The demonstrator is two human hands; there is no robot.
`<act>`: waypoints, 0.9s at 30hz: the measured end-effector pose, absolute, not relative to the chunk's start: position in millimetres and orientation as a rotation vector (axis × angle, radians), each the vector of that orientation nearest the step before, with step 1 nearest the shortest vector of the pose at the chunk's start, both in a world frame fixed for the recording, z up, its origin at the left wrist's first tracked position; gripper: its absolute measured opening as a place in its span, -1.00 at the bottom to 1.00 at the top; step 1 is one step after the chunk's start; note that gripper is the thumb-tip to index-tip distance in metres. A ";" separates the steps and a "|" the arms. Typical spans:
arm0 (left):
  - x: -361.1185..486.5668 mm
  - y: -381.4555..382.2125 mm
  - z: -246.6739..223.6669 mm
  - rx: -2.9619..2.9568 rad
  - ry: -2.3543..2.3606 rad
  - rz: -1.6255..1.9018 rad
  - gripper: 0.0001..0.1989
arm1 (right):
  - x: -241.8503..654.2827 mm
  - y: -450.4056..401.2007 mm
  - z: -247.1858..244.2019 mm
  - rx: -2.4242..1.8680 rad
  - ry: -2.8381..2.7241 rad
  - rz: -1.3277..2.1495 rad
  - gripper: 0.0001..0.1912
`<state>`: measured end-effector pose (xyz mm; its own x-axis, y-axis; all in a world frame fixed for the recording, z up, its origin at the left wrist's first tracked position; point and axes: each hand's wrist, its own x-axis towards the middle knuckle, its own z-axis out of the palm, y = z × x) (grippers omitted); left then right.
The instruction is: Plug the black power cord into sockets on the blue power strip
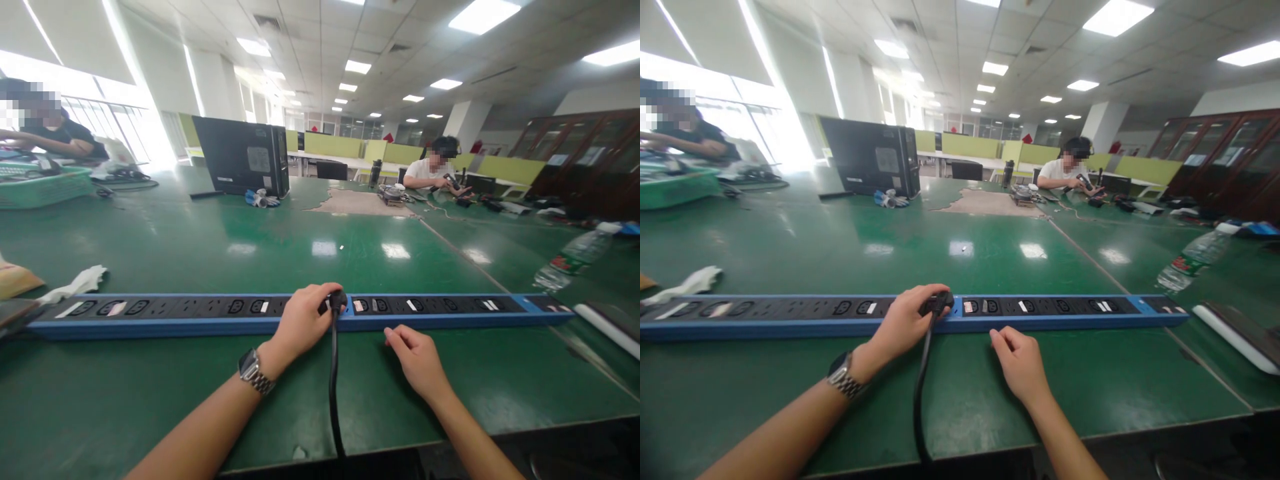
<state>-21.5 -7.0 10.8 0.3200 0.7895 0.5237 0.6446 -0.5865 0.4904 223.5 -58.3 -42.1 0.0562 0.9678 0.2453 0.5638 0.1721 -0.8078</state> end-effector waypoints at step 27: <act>-35.4 4.4 1.0 2.636 1.438 0.679 -0.42 | 246.6 -31.6 35.5 -1.389 -0.678 1.461 -0.53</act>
